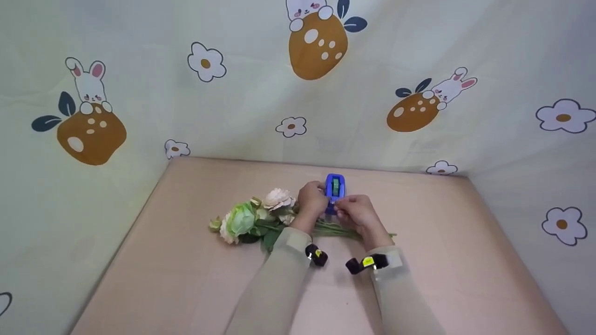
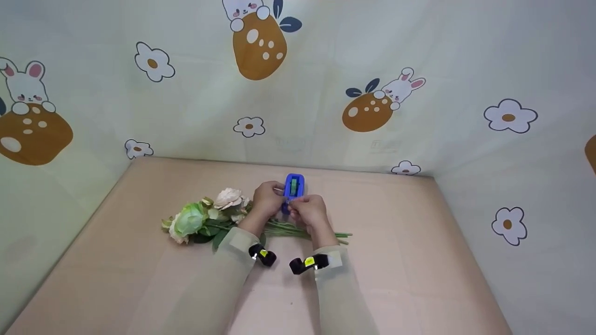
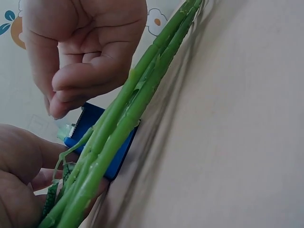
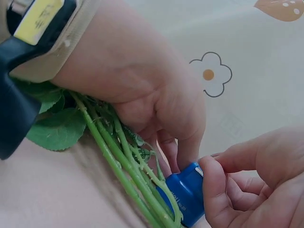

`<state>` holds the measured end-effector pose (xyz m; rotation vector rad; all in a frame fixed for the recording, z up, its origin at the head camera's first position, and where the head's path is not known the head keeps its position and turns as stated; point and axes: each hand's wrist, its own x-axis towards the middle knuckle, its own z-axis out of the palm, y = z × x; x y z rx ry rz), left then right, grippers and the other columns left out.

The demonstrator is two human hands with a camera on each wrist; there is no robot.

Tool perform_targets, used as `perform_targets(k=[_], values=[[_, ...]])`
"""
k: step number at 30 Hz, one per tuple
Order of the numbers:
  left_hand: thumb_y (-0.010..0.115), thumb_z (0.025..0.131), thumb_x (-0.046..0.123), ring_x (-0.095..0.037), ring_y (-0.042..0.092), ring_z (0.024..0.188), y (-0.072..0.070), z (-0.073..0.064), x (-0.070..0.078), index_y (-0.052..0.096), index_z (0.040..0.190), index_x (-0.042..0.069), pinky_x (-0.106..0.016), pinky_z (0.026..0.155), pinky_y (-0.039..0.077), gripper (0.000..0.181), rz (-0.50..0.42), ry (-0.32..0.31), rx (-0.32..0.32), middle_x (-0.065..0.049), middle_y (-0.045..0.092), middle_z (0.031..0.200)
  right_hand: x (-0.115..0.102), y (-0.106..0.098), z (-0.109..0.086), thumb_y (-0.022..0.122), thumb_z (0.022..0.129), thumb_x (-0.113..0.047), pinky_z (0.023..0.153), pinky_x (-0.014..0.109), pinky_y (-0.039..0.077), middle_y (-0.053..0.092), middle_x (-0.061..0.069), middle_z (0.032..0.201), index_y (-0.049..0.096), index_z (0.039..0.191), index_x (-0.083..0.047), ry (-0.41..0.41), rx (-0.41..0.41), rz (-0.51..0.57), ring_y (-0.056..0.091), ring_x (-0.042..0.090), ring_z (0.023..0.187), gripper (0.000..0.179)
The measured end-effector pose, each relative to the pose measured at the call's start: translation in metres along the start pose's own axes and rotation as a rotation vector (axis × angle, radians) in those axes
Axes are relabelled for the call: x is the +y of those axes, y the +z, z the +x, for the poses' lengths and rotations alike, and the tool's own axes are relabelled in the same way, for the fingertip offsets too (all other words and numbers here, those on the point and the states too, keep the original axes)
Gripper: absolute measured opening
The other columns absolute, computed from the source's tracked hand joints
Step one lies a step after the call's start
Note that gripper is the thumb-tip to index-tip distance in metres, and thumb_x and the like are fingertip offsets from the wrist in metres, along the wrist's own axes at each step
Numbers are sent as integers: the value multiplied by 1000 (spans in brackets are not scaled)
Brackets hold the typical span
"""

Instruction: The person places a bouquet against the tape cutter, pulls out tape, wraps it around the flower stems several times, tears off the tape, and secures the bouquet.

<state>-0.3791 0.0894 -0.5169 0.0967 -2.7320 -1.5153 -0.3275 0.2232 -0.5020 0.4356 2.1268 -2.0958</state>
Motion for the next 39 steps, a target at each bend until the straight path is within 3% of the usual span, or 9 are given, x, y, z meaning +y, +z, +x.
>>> perform_targets(k=[21,30,39], values=[[76,83,-3,-24,73,95,-3,1,-1,83,113,10,-38,86,58,33,-35,34,-7,-8,81,101,-8,-6,-8,66,97,2,52,17,51,68,1,68,69,91,5,-51,-10,-36,59,5,54,8],[77,82,-3,-21,72,91,4,-2,-10,85,109,14,-35,82,56,32,-19,39,-14,-4,82,97,4,-3,-18,66,97,1,50,19,49,68,2,68,70,84,0,-28,-2,-65,57,6,52,14],[77,83,-3,-23,73,94,-1,-1,-5,84,114,12,-36,86,58,35,-46,59,-22,-7,82,101,7,2,-24,64,96,3,52,15,53,68,2,68,69,84,1,-51,33,-51,59,4,54,14]])
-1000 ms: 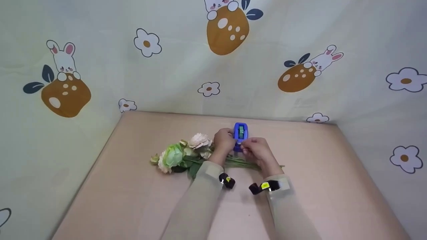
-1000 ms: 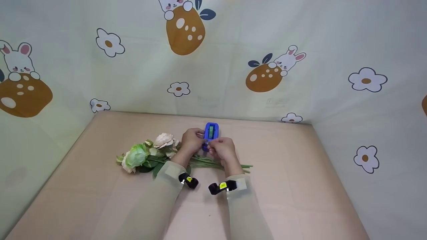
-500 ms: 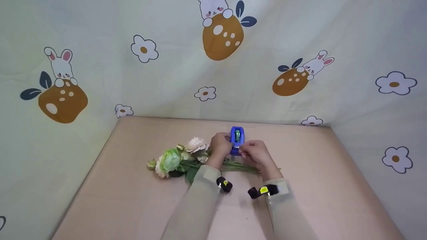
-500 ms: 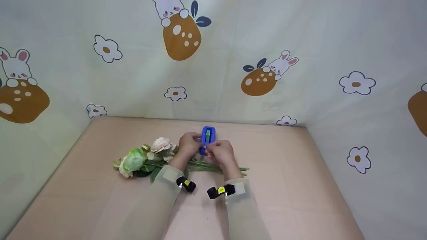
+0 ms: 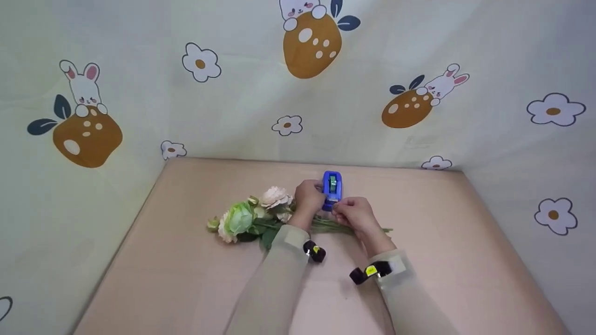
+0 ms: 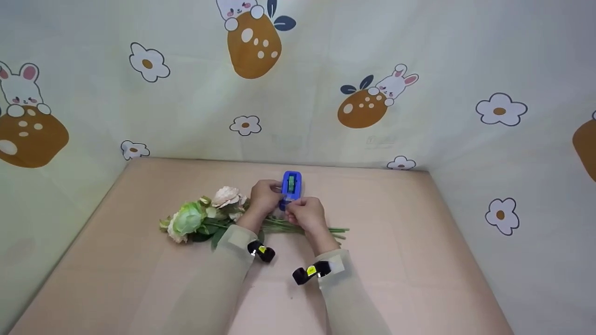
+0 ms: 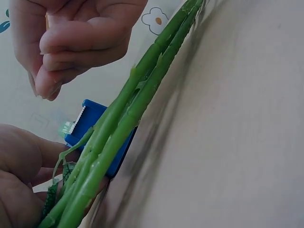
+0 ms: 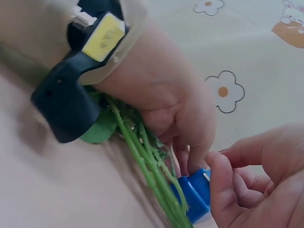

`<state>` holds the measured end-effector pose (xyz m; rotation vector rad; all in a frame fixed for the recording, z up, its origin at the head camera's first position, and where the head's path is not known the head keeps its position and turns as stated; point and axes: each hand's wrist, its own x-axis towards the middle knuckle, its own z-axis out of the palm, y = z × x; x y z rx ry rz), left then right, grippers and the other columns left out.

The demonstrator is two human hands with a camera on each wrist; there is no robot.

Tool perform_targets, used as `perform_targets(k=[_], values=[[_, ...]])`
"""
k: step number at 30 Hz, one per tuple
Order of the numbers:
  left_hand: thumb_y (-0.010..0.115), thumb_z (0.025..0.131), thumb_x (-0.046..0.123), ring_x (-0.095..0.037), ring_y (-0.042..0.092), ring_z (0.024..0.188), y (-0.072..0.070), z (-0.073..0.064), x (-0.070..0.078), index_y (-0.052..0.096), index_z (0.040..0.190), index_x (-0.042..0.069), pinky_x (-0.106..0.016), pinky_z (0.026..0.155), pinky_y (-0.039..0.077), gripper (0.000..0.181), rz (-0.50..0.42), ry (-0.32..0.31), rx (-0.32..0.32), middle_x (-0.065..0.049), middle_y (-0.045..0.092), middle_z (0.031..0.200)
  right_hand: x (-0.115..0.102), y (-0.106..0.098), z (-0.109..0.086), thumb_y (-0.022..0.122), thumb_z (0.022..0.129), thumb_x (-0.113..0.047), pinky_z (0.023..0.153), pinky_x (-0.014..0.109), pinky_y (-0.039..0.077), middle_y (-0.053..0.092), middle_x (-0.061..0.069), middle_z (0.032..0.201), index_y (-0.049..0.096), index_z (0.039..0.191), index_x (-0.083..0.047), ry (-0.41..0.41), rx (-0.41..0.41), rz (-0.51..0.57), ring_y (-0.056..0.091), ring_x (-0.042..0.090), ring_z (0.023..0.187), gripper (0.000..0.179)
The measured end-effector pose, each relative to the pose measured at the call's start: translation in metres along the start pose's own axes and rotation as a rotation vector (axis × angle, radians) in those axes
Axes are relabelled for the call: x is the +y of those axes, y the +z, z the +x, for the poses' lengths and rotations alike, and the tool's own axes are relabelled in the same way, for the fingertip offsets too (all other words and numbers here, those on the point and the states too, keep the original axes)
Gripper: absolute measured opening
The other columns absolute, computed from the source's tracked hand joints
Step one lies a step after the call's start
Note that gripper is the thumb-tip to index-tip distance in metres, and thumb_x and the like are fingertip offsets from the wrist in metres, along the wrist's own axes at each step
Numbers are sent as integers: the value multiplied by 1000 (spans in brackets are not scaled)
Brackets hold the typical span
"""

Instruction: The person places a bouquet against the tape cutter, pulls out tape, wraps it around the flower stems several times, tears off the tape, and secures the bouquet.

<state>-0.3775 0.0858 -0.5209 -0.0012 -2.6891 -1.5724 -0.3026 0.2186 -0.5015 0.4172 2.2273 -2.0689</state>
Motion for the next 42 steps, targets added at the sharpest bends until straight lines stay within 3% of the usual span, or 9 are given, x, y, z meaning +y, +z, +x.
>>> perform_targets(k=[6,15,24,34,42], values=[[80,85,0,-23,74,96,1,-2,-1,83,114,12,-38,88,58,32,8,-25,-10,-7,82,102,4,-4,1,66,96,4,50,15,50,68,1,67,71,85,2,14,7,37,56,4,53,12],[80,85,1,-23,75,95,4,-3,-3,83,114,11,-37,88,59,31,4,-13,-3,-7,82,101,11,-9,-5,65,93,7,50,14,49,69,2,67,70,86,3,32,-13,102,57,4,53,10],[81,85,0,-23,75,95,3,-4,-5,83,114,11,-37,88,60,31,-7,-16,0,-7,82,101,15,-7,-15,67,96,1,50,15,48,70,1,69,72,87,2,21,-3,21,55,4,55,10],[81,83,0,-24,76,96,-1,-1,-1,84,113,12,-37,88,60,32,-3,-12,14,-7,83,101,15,-1,-20,66,94,4,50,15,47,69,2,68,72,87,4,0,-18,60,56,4,56,10],[81,82,-2,-22,74,92,0,2,0,84,111,13,-35,82,59,33,-20,-11,23,-7,82,100,15,3,-27,64,94,7,51,15,48,70,1,69,71,95,10,-4,-54,79,57,4,56,8]])
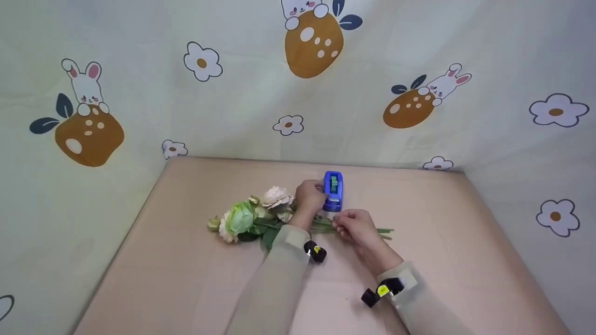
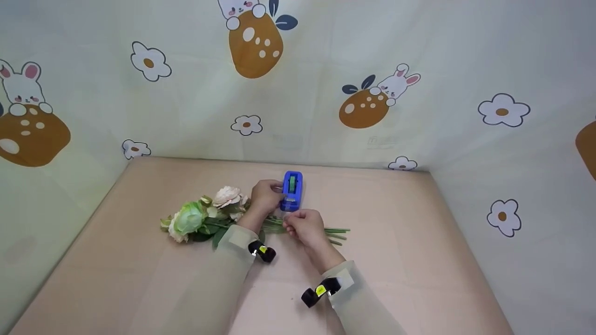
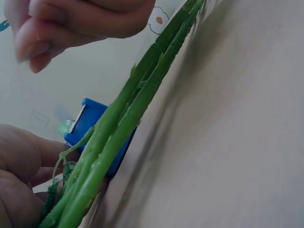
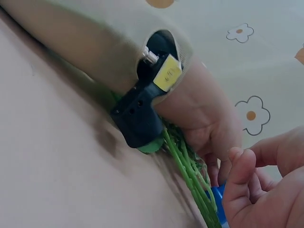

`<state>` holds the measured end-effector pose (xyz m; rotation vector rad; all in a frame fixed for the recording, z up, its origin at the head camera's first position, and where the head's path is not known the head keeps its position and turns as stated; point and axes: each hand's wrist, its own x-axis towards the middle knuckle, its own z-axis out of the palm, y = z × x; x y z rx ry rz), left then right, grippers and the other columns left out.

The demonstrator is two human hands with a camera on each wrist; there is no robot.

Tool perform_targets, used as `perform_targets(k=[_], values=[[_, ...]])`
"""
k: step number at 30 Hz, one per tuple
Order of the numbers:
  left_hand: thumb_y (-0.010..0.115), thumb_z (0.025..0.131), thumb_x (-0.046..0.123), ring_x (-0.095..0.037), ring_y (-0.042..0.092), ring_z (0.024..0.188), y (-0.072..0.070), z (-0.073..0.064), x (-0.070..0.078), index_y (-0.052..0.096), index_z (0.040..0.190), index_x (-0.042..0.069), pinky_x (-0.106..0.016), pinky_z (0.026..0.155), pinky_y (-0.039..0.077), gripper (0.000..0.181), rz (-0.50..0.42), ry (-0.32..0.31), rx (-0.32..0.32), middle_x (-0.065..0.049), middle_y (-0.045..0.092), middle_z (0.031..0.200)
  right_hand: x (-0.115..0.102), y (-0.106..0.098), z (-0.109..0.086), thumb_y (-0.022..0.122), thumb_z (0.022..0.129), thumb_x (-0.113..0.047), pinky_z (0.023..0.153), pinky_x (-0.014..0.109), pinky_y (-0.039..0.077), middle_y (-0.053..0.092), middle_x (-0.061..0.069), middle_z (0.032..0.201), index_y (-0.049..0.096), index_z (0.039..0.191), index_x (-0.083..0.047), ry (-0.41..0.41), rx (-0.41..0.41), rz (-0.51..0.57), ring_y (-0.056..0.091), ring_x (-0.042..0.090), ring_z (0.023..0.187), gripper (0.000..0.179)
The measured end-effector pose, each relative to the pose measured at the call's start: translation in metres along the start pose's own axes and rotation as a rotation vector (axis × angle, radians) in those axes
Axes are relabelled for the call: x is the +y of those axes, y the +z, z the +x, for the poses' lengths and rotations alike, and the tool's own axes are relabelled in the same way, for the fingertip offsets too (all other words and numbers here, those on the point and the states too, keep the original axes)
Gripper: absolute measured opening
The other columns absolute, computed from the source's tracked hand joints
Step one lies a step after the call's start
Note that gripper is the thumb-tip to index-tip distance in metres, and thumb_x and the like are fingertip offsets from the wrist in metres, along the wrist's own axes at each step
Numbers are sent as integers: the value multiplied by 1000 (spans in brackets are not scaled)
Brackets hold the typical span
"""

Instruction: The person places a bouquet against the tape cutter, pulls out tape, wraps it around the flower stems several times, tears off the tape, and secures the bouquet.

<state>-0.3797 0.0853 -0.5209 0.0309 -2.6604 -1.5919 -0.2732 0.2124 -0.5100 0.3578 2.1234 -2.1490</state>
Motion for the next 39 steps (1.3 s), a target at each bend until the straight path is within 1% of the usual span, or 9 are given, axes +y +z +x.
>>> perform_targets(k=[4,7,11,15,20,24,30,33,39], values=[[80,82,-2,-23,74,91,1,0,0,84,112,11,-35,82,60,32,-7,5,-1,-9,82,100,3,0,-5,63,94,8,51,15,48,70,1,70,70,100,13,9,-26,-13,56,5,56,11],[79,84,-3,-23,75,92,1,-1,0,83,114,11,-35,83,61,34,-9,-6,-12,-8,82,101,7,0,-7,63,95,6,51,15,47,69,1,70,70,100,13,8,-30,-18,56,5,57,11],[79,84,-3,-23,75,95,0,-1,2,83,116,11,-36,85,61,35,1,-7,-14,-8,82,103,13,1,-10,61,95,8,51,16,46,68,1,70,69,94,8,0,-38,-14,56,5,57,8],[78,84,-2,-25,76,98,-1,-1,3,83,116,10,-38,88,60,34,16,-2,-13,-8,83,104,19,2,-13,59,93,11,48,16,45,68,2,68,68,88,4,-3,-36,-5,56,5,55,12],[80,85,-1,-23,75,96,1,-1,1,82,114,9,-38,87,61,30,-3,-36,-16,-8,82,103,26,2,-12,60,91,11,48,17,47,70,4,69,69,91,8,7,-33,-30,57,6,54,9],[81,86,-1,-23,74,96,2,1,0,82,114,9,-37,88,61,30,-3,-43,-29,-8,81,105,27,3,-12,60,91,12,48,18,49,70,6,69,69,95,13,4,-11,-55,57,7,54,10],[82,86,2,-24,75,101,0,1,1,82,115,11,-39,92,60,30,13,-33,-11,-8,82,108,26,6,-11,58,93,10,50,22,56,72,7,68,67,97,17,-21,-25,-101,64,10,55,12],[81,86,1,-24,75,101,-1,1,1,82,116,11,-39,92,60,31,8,-34,-17,-7,81,108,26,5,-12,58,95,7,51,23,58,72,7,67,67,98,17,-15,-29,-124,66,10,54,14],[83,86,2,-24,76,100,-2,1,0,82,113,10,-37,89,61,28,-28,-37,-32,-8,82,107,25,4,-12,59,100,-1,48,23,57,71,5,64,66,95,13,21,-79,-160,65,8,52,17]])
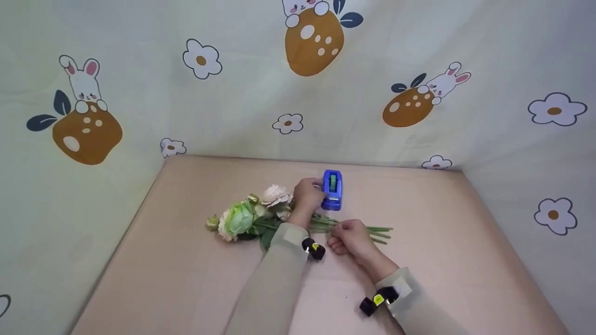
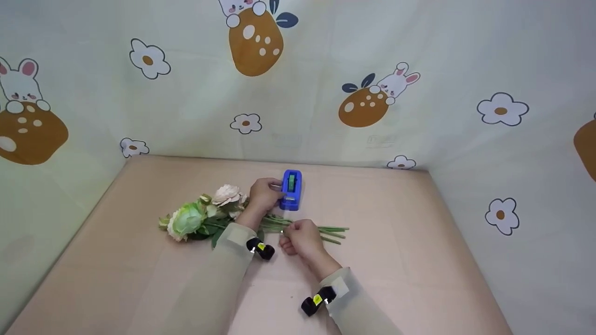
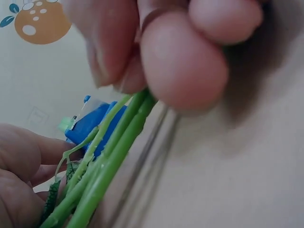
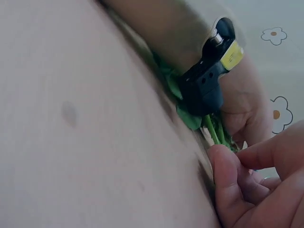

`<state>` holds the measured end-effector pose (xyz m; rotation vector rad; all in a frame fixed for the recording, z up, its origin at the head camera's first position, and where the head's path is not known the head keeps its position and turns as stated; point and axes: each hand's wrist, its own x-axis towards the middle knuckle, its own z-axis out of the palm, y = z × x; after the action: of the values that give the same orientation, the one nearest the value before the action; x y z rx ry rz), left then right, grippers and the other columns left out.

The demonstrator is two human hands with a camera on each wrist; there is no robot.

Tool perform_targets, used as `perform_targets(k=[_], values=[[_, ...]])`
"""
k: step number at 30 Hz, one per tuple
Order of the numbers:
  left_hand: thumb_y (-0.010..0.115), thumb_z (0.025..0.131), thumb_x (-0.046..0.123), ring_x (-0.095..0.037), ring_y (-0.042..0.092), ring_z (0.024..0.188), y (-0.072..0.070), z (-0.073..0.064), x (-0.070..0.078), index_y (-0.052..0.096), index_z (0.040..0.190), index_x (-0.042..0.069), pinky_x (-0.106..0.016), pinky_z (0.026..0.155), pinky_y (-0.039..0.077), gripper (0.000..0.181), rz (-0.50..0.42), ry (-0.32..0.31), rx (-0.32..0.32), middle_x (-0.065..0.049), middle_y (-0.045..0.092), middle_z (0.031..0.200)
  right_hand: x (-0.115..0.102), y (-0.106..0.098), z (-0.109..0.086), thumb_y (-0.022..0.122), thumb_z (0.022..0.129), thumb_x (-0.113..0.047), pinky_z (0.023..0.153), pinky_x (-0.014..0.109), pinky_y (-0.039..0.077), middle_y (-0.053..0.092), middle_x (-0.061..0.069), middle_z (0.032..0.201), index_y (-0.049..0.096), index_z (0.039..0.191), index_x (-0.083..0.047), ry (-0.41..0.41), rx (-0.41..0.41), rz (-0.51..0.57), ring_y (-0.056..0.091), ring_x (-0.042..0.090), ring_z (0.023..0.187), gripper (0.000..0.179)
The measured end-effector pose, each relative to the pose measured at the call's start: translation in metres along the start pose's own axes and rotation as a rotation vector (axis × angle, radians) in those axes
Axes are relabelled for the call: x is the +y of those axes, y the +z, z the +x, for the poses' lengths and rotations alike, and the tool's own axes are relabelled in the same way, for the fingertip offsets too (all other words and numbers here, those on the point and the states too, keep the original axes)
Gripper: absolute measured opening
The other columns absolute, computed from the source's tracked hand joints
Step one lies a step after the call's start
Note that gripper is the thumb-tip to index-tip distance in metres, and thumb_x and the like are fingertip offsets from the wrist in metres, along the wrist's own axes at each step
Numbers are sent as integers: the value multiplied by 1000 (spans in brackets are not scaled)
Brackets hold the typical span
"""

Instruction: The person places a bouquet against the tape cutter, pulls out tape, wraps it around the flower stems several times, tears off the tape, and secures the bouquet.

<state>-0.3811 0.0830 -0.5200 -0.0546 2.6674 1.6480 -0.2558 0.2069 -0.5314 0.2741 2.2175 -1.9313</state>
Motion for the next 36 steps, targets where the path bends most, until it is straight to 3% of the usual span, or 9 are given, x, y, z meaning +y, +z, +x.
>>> perform_targets(k=[8,15,24,28,33,36], values=[[84,85,2,-25,77,101,-6,-1,-2,81,117,9,-36,84,63,33,-98,-34,-30,-11,81,110,-3,-1,9,60,88,-4,41,19,45,66,0,53,73,72,-2,-65,36,-380,53,6,41,21],[84,86,1,-21,75,95,-4,0,-2,80,116,9,-30,75,62,32,-141,-75,-48,-11,80,109,-15,-4,18,60,87,-8,41,21,35,58,-3,45,67,59,-9,-94,-12,-691,47,8,38,30],[84,84,-3,-21,76,92,2,1,-8,80,119,6,-29,73,64,36,-212,-76,-40,-13,80,109,-26,-14,38,65,84,-6,44,21,36,55,-4,46,63,57,-12,60,-129,-708,52,11,43,28],[83,86,-2,-22,76,95,3,1,-8,79,119,6,-30,75,65,34,-250,-103,-46,-14,79,109,-27,-16,42,66,84,-7,44,21,34,53,-4,46,64,56,-12,59,-164,-696,48,10,43,28],[85,86,3,-21,75,100,1,3,-7,79,119,9,-29,80,64,34,-198,-88,-55,-10,80,111,-33,-13,42,64,79,-6,46,23,34,52,-4,47,62,55,-13,29,-149,-815,47,11,44,24],[86,86,5,-21,75,100,-1,3,-12,80,118,10,-29,80,63,34,-192,-84,-48,-10,80,111,-32,-11,44,63,77,-6,47,23,34,50,-5,46,61,54,-13,0,-181,-841,45,10,45,24]])
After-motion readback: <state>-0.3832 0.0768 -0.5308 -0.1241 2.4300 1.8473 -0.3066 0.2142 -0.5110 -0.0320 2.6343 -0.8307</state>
